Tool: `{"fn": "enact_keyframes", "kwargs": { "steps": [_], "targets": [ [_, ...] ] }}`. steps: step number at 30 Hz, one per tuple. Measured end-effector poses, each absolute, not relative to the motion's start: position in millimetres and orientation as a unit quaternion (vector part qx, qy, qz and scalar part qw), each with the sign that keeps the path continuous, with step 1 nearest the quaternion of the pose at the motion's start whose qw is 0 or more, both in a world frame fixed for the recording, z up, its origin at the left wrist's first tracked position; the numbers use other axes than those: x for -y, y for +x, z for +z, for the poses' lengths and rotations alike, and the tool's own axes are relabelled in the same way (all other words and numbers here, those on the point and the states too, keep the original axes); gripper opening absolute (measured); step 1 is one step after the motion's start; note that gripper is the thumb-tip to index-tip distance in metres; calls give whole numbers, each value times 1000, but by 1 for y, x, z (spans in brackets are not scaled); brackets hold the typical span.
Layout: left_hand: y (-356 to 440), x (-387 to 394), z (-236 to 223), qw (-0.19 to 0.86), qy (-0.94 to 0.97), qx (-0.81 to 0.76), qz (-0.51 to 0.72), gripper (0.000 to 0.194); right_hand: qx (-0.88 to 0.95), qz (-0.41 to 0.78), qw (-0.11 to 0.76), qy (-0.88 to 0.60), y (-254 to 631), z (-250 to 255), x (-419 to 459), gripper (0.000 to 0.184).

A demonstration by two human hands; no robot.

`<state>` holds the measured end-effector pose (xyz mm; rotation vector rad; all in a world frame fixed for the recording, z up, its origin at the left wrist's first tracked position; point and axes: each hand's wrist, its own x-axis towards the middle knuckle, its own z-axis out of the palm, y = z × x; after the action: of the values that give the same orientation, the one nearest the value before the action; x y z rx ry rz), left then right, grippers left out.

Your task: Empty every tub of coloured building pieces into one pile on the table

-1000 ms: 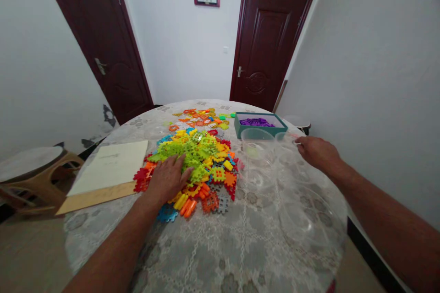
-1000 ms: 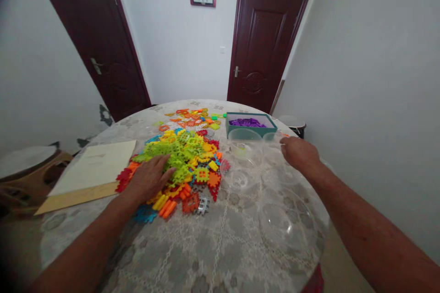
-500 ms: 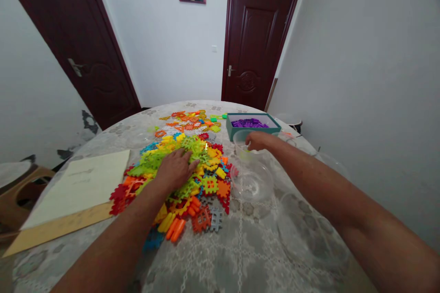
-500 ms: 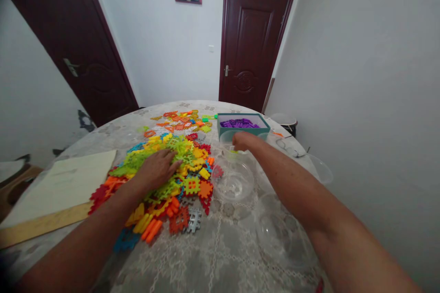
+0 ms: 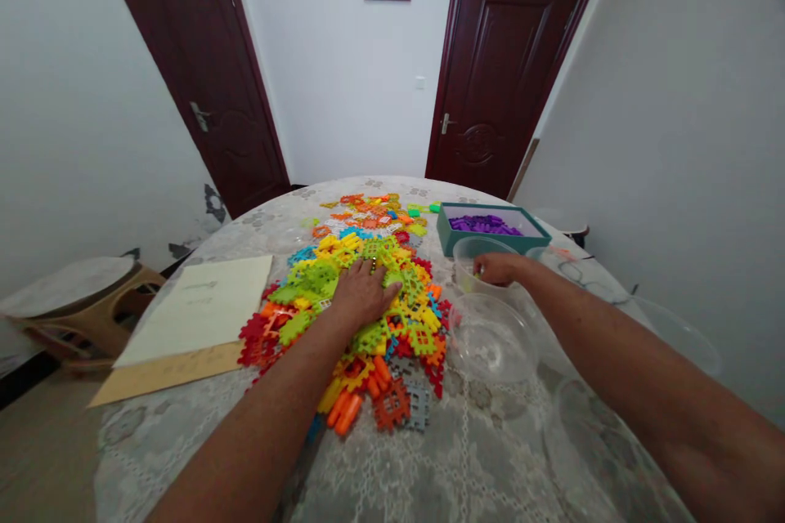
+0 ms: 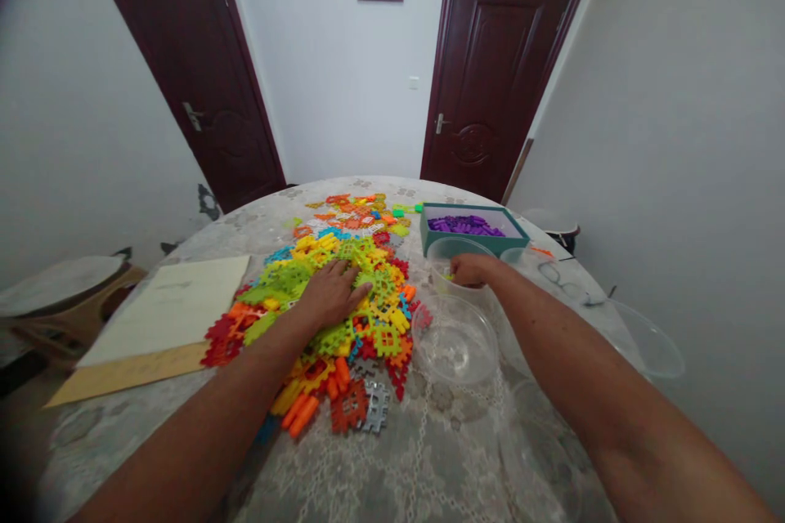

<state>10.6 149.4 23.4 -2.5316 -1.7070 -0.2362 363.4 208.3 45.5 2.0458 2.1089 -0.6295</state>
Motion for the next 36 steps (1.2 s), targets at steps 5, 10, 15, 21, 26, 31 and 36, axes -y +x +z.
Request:
{"fn": "enact_keyframes", "kwargs": {
  "steps": [5, 10, 15, 21, 26, 31, 36],
  "targets": [
    [8, -143, 27, 18, -823, 564, -67, 71, -670, -210, 66, 709, 369, 45, -206, 16],
    [-6, -124, 36, 23, -825, 561, -62, 62, -671, -169, 49, 720, 374, 52, -201, 25],
    [-27, -95, 35, 42, -826, 554, -90, 58, -689, -136, 56, 710, 370, 48, -197, 41],
    [-55, -59, 21, 29, -831, 545, -108, 59, -716, -90, 66, 689, 359, 41, -194, 18],
    [-54, -54, 18, 34, -819, 557, -133, 57, -722, -55, 60, 687, 353, 41, -188, 19],
    [-48, -52, 17, 14, -824, 548, -145, 53, -698, -16, 61, 713, 354, 63, -186, 25],
    [-48, -49, 13, -9, -834, 532, -144, 57, -684, -28, 62, 727, 350, 109, -179, 26]
  ]
}}
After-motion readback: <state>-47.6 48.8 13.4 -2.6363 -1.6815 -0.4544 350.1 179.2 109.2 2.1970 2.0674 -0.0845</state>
